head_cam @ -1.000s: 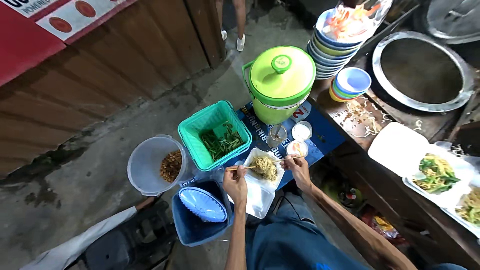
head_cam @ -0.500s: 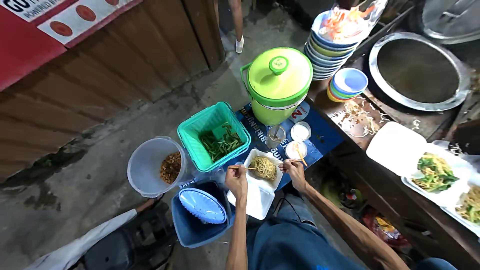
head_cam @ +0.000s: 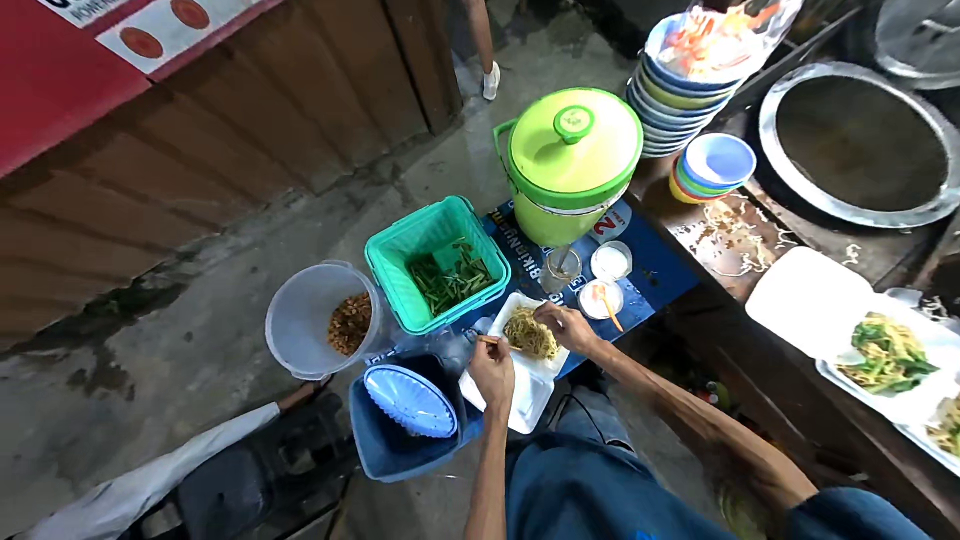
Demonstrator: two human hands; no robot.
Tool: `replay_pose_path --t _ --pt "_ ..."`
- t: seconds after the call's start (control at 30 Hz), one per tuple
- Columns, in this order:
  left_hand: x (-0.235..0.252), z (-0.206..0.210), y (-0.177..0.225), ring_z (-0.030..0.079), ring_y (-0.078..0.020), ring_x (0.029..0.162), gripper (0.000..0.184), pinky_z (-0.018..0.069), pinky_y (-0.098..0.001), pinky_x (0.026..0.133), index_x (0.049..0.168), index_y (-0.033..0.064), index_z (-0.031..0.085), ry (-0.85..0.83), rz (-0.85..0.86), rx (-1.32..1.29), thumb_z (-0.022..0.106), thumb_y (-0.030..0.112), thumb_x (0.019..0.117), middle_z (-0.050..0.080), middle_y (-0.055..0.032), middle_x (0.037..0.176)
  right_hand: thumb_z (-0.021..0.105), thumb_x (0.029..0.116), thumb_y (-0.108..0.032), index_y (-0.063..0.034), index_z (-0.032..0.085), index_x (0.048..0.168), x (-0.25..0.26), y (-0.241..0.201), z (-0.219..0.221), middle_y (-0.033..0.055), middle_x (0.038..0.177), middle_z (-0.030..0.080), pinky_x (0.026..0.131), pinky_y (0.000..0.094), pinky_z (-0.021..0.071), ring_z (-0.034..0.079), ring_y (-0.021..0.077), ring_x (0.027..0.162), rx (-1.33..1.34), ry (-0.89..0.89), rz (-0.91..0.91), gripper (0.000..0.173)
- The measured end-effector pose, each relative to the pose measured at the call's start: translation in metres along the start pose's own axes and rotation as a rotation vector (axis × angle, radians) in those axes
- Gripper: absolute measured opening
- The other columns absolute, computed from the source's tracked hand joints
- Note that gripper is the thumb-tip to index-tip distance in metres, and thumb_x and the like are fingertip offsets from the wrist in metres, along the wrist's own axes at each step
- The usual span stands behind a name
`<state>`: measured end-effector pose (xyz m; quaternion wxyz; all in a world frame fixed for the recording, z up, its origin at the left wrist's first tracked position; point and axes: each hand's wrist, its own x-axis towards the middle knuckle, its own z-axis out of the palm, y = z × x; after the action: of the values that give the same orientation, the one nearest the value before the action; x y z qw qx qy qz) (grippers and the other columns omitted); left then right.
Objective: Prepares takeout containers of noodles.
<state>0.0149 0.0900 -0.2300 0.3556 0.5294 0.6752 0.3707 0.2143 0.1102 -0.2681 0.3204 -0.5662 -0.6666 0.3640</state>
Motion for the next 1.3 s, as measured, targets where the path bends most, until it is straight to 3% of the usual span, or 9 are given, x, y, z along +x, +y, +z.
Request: replay_pose_path --t 0.2,0.4,0.53,0.67,0.8,0.93,1.1,1.23,1.3 --pt "0.0 0.01 -0.005 0.07 -0.0187 0.072 0.013 0.0584 -0.0373 0.072 0.101 -0.0052 0.068 0.044 -0.048 0.026 0.068 0.007 0.0951 0.072 -0.013 0.082 0.049 0.1043 -0.013 0.0093 0.061 0.121 -0.022 0.009 -0.007 0.0164 0.095 0.073 0.082 0.0402 0.0591 0.073 0.0236 0.084 -0.02 0.291 0.308 0.031" --pt "0.012 0.019 -0.02 0.071 -0.0167 0.07 0.015 0.0616 -0.0331 0.07 0.105 -0.0093 0.065 0.122 -0.134 -0.212 0.067 0.002 0.0956 0.071 -0.0146 0.084 0.048 0.1063 -0.006 0.0071 0.061 0.101 -0.033 0.009 -0.004 0.0058 0.075 0.07 0.064 0.0257 0.0576 0.067 0.0094 0.063 0.619 0.522 0.651 0.019" --pt "0.015 0.014 -0.011 0.072 -0.0149 0.071 0.014 0.0633 -0.0312 0.069 0.106 -0.0103 0.063 0.164 -0.128 -0.377 0.066 -0.002 0.0951 0.071 -0.0138 0.085 0.049 0.104 -0.007 0.0051 0.06 0.106 -0.047 -0.011 -0.012 0.0036 0.081 0.071 0.07 0.0251 0.0595 0.069 0.008 0.07 0.483 0.429 0.36 0.016" --pt "0.02 0.0 -0.008 0.072 -0.012 0.073 0.013 0.062 -0.0287 0.073 0.104 -0.0091 0.065 0.196 0.017 -0.257 0.066 0.001 0.0951 0.071 -0.0123 0.084 0.05 0.1039 -0.011 0.0086 0.063 0.11 -0.057 -0.019 -0.024 0.0082 0.086 0.072 0.072 0.0264 0.0589 0.07 0.0084 0.075 0.154 0.441 0.14 0.025" --pt "0.017 0.005 -0.016 0.069 -0.0147 0.072 0.015 0.0591 -0.0314 0.071 0.104 -0.0088 0.066 0.151 0.015 -0.096 0.067 0.003 0.0948 0.071 -0.0139 0.083 0.047 0.1051 -0.011 0.011 0.062 0.116 -0.049 -0.004 -0.01 0.0155 0.091 0.072 0.079 0.0361 0.0593 0.072 0.0197 0.081 0.105 0.472 0.43 0.029" --pt "0.022 0.009 -0.013 0.072 -0.0152 0.071 0.015 0.0628 -0.0319 0.07 0.106 -0.0099 0.064 0.147 -0.118 -0.28 0.067 0.0 0.0954 0.07 -0.0142 0.084 0.048 0.1069 -0.009 0.0105 0.059 0.113 -0.036 0.005 0.005 0.0118 0.084 0.07 0.07 0.0289 0.0591 0.069 0.0134 0.07 0.508 0.528 0.731 0.023" --pt "0.019 -0.015 0.012 0.073 -0.0149 0.074 0.015 0.064 -0.0314 0.072 0.106 -0.0113 0.062 0.197 -0.022 -0.353 0.065 -0.001 0.0956 0.07 -0.0136 0.086 0.048 0.1048 -0.007 0.0046 0.059 0.105 -0.046 -0.02 -0.011 0.0037 0.08 0.071 0.067 0.0248 0.059 0.069 0.0079 0.068 0.509 0.539 0.427 0.016" --pt "0.014 -0.022 0.005 0.071 -0.0108 0.073 0.015 0.0612 -0.0278 0.071 0.104 -0.0099 0.065 0.245 0.116 -0.176 0.065 0.003 0.0956 0.071 -0.0127 0.083 0.054 0.1015 -0.007 0.0094 0.064 0.11 -0.049 -0.014 -0.011 0.0122 0.092 0.073 0.076 0.0284 0.0599 0.071 0.0124 0.081 0.14 0.39 0.01 0.021" --pt "0.01 -0.016 0.001 0.069 -0.013 0.072 0.015 0.0586 -0.0301 0.071 0.103 -0.0087 0.067 0.205 0.119 -0.029 0.066 0.005 0.0963 0.071 -0.0138 0.082 0.056 0.1009 -0.009 0.0074 0.067 0.112 -0.04 -0.006 -0.007 0.0156 0.097 0.073 0.08 0.0346 0.0592 0.071 0.0189 0.084 0.025 0.285 -0.003 0.022"
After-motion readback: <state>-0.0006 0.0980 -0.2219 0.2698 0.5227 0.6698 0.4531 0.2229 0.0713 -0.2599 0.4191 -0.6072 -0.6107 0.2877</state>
